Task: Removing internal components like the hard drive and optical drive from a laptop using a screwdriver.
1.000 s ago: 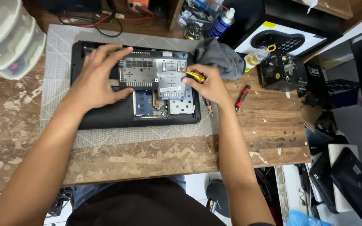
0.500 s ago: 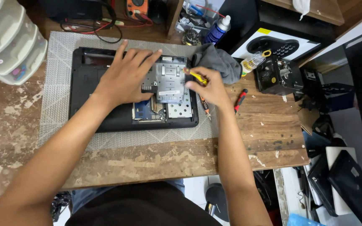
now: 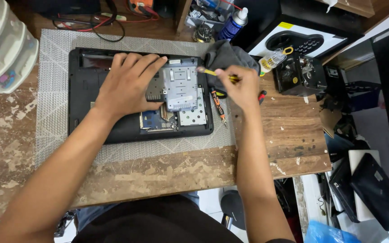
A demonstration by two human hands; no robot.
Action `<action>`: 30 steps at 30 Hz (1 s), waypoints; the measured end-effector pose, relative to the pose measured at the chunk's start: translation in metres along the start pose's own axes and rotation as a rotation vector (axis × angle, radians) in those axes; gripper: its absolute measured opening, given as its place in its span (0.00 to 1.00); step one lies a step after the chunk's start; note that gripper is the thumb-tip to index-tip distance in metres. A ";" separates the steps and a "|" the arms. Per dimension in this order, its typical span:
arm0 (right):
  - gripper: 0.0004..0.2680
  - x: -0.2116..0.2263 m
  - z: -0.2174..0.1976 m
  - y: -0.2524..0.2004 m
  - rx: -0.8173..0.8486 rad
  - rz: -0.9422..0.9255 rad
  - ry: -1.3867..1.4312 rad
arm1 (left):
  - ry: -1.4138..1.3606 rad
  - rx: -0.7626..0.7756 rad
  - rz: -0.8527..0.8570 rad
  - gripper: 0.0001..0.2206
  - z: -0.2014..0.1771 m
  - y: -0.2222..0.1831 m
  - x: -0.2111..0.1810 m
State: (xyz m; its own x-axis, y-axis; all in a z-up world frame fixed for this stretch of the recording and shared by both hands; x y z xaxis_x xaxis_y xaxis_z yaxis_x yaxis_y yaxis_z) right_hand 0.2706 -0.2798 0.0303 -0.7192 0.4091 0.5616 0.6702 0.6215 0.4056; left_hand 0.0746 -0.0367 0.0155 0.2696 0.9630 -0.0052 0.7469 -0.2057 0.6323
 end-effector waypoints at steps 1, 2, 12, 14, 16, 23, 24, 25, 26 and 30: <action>0.10 -0.011 0.001 0.000 0.001 -0.004 -0.002 | 0.001 -0.003 -0.002 0.47 -0.001 0.000 0.000; 0.11 -0.022 0.001 -0.001 -0.021 0.024 0.038 | 0.003 -0.009 -0.005 0.47 -0.003 0.001 -0.001; 0.13 -0.038 0.000 0.002 -0.069 0.046 0.086 | -0.004 -0.039 -0.009 0.47 -0.004 0.001 -0.001; 0.12 -0.022 0.002 0.003 -0.059 0.016 0.093 | 0.005 -0.041 -0.018 0.47 -0.002 0.000 0.000; 0.12 -0.012 0.009 0.003 -0.046 -0.005 0.105 | 0.011 -0.035 -0.026 0.48 -0.002 0.000 0.000; 0.13 -0.019 0.005 0.002 -0.079 0.013 0.037 | -0.019 -0.032 -0.021 0.47 -0.003 0.001 -0.002; 0.14 -0.024 0.007 0.002 -0.081 0.010 0.086 | -0.010 -0.033 -0.015 0.46 -0.005 0.001 -0.003; 0.14 -0.018 0.010 0.002 -0.082 0.007 0.089 | -0.006 -0.032 -0.015 0.46 -0.005 0.001 -0.002; 0.14 -0.012 0.013 0.002 -0.074 -0.009 0.126 | -0.019 -0.039 -0.016 0.46 -0.005 0.002 -0.002; 0.13 -0.012 0.022 0.002 -0.066 -0.030 0.105 | -0.042 -0.029 -0.020 0.46 -0.003 0.000 -0.001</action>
State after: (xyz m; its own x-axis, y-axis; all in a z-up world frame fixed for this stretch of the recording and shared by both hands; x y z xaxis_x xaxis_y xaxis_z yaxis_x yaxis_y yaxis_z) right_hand 0.2767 -0.2689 0.0082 -0.7182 0.3167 0.6195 0.6619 0.5856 0.4680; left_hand 0.0727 -0.0370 0.0175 0.2805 0.9585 -0.0505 0.7346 -0.1805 0.6540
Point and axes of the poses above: each hand's wrist, its own y-axis towards the middle knuckle, its own z-axis out of the palm, x = y × z, the point moved 3 cm from there along y, towards the middle knuckle, and after that the axes turned 6 degrees about z, right-handed, at the moved point
